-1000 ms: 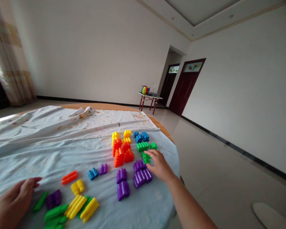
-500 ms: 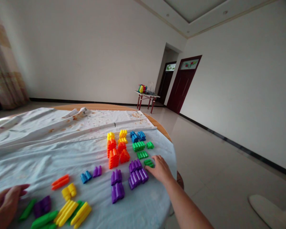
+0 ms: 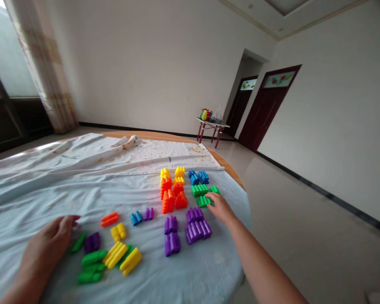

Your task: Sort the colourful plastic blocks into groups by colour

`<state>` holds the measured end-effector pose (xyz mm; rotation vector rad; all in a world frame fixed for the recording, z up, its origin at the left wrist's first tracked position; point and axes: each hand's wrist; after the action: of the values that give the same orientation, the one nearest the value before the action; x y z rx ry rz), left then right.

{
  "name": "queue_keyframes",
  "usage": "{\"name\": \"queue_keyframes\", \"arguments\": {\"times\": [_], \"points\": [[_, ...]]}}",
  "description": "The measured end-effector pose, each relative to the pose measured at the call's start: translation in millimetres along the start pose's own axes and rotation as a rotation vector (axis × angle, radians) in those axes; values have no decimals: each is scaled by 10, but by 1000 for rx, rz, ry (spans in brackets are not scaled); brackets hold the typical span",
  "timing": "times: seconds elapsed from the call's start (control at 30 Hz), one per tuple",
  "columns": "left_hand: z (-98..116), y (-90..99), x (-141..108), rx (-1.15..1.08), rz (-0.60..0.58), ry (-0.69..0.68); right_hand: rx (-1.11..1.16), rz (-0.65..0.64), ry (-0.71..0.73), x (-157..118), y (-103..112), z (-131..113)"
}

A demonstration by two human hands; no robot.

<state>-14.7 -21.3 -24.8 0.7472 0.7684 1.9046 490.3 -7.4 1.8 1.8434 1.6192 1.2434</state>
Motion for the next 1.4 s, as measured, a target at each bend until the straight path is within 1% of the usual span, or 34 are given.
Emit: {"name": "queue_keyframes", "arguments": {"times": [0.1, 0.13, 0.2, 0.23, 0.3, 0.37, 0.4, 0.47, 0.53, 0.6, 0.67, 0.77, 0.9, 0.97, 1.1, 1.17, 1.27, 1.4], "points": [[246, 130, -165, -52, 12, 7, 20, 23, 28, -47, -63, 68], [291, 145, -185, -60, 13, 6, 30, 58, 40, -70, -59, 72], [323, 144, -196, -70, 16, 2, 51, 169, 64, -116, -14, 8], [318, 133, -194, -73, 16, -2, 64, 237, 72, -137, 18, -70], [289, 106, -189, -80, 25, -9, 105, 353, 87, -177, 69, -331], [262, 82, -188, -89, 41, -12, 182, 379, 133, -218, 59, -711], [256, 75, -191, -94, 49, -12, 223, 336, 173, -242, 21, -930], [256, 71, -199, -105, 59, -17, 301, 206, 266, -295, -121, -1380], [267, 77, -212, -116, 63, -24, 363, 36, 353, -350, -321, -1783], [278, 84, -227, -125, 67, -30, 376, -113, 444, -404, -531, -2078], [284, 87, -238, -132, 71, -33, 335, -225, 516, -458, -708, -2239], [284, 78, -243, -146, 73, -31, 237, -321, 541, -535, -872, -2265], [283, 57, -234, -163, 71, -24, 109, -388, 514, -592, -933, -2144], [282, 52, -230, -169, 71, -21, 59, -360, 501, -587, -933, -2103], [277, 50, -235, -180, 76, -20, 10, -228, 433, -543, -907, -2078], [275, 52, -242, -184, 80, -21, 7, -188, 407, -531, -884, -2073], [276, 55, -250, -191, 80, -21, 19, -168, 381, -539, -865, -2059], [277, 56, -256, -196, 78, -21, 28, -193, 390, -562, -899, -2066]]}}
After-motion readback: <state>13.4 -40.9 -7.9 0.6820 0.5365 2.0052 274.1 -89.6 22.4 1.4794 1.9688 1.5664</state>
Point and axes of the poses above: each hand's wrist, its own x-axis towards the middle knuckle, its own y-axis out of the back of the hand, z = x × y, and after that the axes turned 2 degrees about -y, right-handed
